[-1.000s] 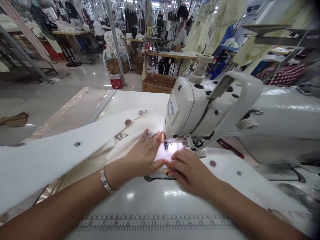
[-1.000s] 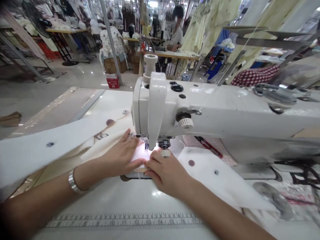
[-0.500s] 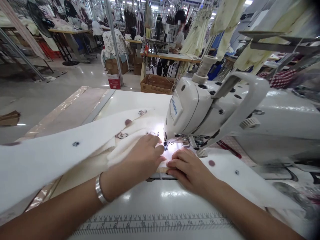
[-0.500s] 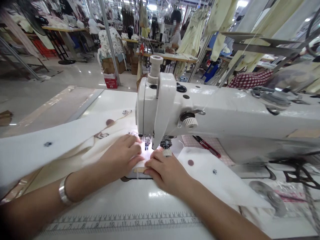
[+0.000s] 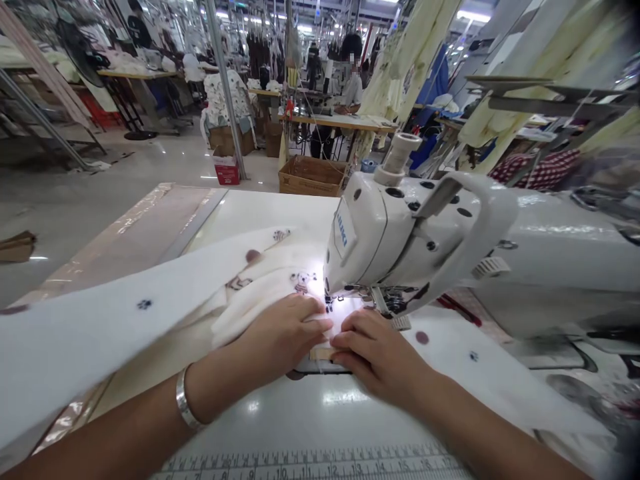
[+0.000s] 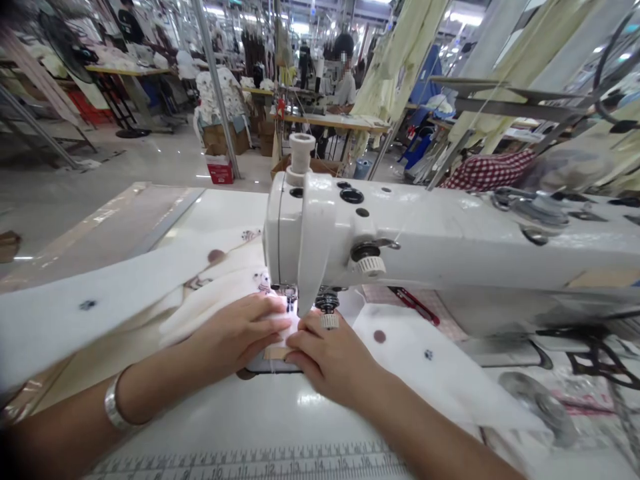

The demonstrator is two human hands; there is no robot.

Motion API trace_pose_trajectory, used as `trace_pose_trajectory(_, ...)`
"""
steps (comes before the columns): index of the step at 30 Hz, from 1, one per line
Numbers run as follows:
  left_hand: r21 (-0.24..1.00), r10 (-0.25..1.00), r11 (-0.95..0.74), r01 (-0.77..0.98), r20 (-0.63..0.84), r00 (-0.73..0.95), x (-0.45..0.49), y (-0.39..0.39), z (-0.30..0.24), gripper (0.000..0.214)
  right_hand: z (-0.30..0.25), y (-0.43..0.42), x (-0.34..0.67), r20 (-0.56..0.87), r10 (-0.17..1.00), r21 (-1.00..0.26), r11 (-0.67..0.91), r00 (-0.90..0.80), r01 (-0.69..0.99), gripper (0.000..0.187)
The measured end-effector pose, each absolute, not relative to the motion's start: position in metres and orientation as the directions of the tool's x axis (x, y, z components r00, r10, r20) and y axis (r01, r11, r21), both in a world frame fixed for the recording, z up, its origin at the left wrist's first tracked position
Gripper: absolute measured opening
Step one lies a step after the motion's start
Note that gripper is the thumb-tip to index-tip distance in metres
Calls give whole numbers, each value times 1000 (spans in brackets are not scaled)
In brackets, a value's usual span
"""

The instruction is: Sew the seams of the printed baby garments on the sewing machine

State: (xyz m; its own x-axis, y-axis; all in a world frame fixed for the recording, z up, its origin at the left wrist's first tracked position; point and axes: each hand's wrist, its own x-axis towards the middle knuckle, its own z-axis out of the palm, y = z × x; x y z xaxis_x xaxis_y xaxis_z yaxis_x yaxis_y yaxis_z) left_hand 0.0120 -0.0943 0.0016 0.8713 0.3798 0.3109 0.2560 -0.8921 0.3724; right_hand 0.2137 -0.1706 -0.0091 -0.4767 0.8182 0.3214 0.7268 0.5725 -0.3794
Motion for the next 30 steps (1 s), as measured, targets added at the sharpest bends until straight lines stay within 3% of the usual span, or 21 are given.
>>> trace_pose_trajectory(7, 385, 342, -903, 191, 373, 862, 10, -90, -4, 21, -9, -170, 215, 316, 813, -379, 581, -489, 720, 18)
trace_pose_trajectory(30, 336, 341, -917, 214, 387, 856, 8, -85, -8, 22, -8, -171, 214, 263, 846, -444, 533, -464, 720, 17)
